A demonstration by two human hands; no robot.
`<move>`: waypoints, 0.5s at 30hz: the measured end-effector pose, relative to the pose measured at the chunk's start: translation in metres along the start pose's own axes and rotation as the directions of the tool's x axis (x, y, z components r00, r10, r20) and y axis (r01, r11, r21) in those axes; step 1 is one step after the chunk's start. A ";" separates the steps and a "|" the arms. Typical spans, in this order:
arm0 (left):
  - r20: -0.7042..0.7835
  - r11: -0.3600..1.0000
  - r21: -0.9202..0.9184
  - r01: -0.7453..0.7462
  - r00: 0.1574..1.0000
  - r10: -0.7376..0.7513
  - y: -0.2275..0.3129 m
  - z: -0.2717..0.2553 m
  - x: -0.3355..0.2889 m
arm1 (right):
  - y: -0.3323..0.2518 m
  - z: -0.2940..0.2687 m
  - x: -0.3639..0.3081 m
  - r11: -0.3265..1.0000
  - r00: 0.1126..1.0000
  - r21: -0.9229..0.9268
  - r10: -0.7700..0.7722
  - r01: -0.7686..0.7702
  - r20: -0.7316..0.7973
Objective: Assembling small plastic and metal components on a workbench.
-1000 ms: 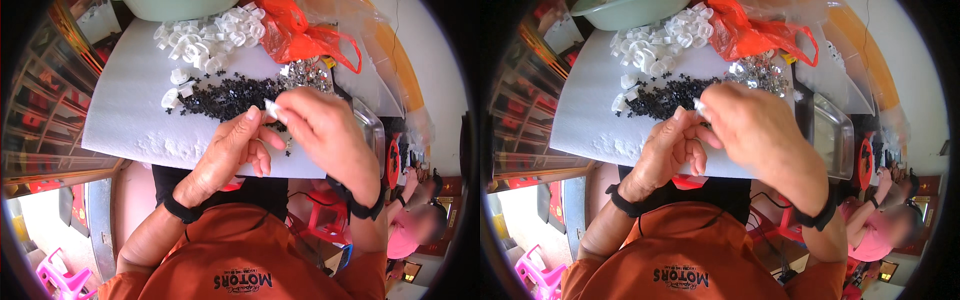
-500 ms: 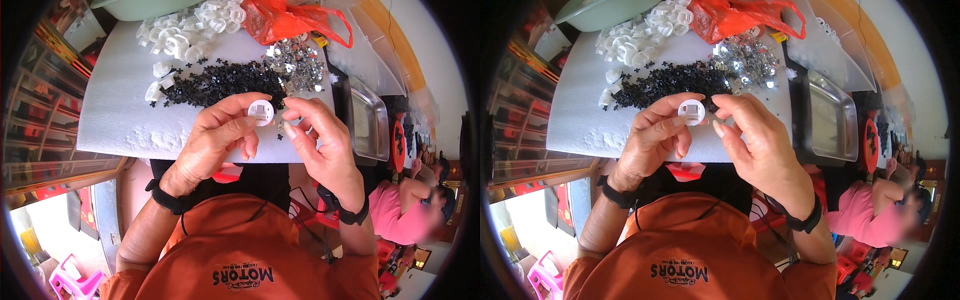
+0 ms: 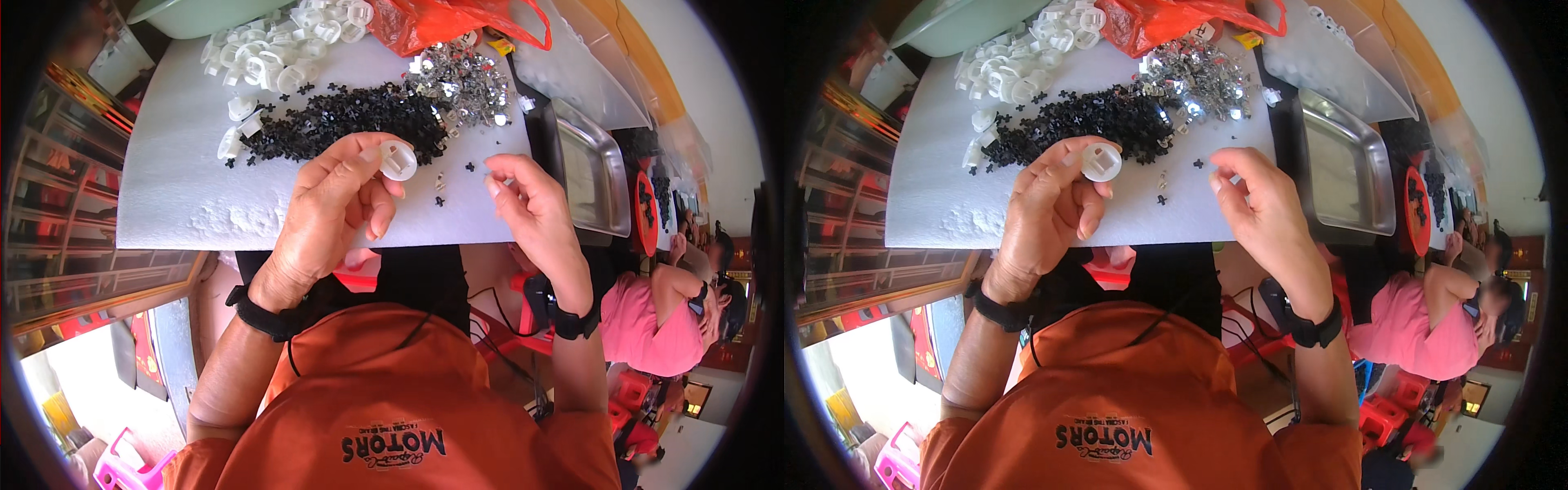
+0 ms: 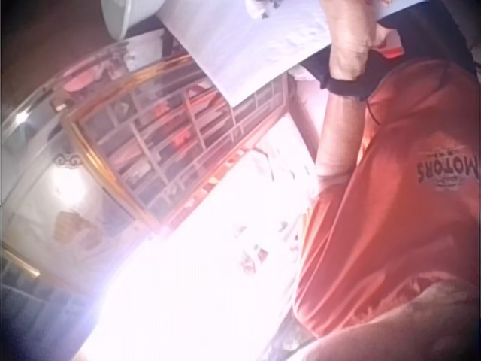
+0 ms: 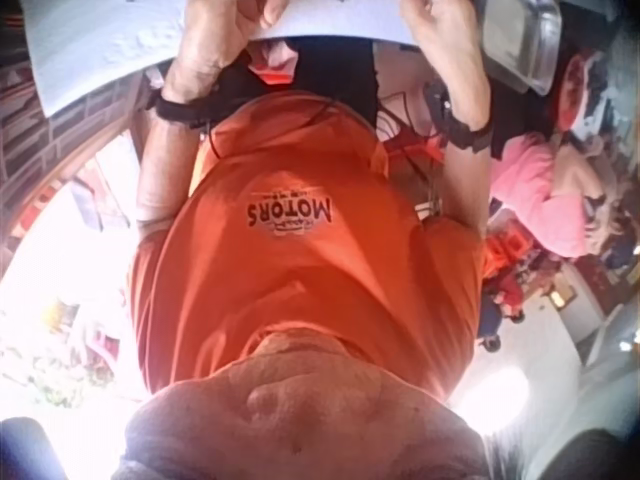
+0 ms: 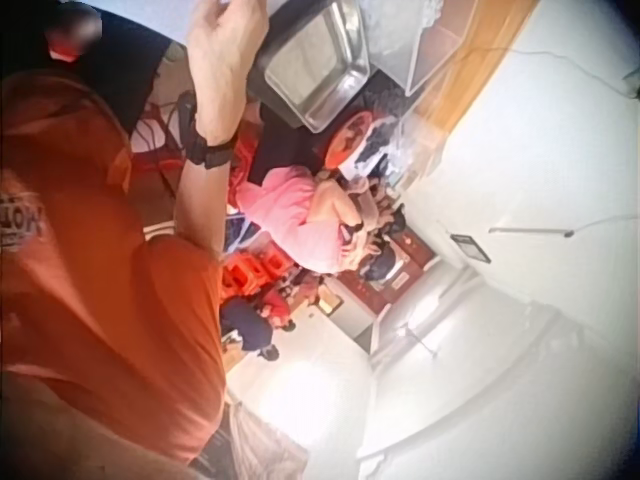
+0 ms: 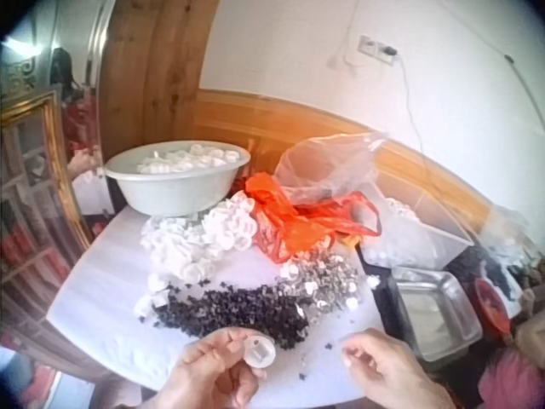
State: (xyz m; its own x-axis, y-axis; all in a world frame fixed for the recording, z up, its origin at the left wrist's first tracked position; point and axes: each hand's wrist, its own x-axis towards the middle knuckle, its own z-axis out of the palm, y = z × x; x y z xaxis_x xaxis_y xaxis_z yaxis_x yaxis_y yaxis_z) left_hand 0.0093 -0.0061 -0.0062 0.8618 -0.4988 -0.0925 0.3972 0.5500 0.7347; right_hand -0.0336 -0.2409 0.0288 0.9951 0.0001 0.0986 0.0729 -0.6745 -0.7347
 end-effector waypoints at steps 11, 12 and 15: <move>-0.010 0.991 0.128 -0.034 0.999 0.036 -0.003 0.001 -0.001 | -0.001 0.002 0.037 0.951 0.986 -0.260 -0.162 0.166 0.038; -0.004 0.991 0.127 -0.030 1.000 0.031 -0.003 0.001 -0.001 | -0.002 0.004 0.043 0.938 0.985 -0.303 -0.164 0.172 0.049; -0.019 0.990 0.142 -0.021 1.000 0.024 -0.003 0.003 0.000 | 0.001 0.010 0.058 0.904 0.978 -0.374 -0.200 0.209 0.063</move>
State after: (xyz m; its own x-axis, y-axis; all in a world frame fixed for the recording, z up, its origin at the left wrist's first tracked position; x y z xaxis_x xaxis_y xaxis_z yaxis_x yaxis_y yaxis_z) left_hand 0.0069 -0.0093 -0.0061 0.8770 -0.4725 -0.0873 0.3299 0.4601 0.8243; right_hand 0.0247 -0.2339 0.0275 0.9626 0.1819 0.2009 0.2492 -0.8853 -0.3925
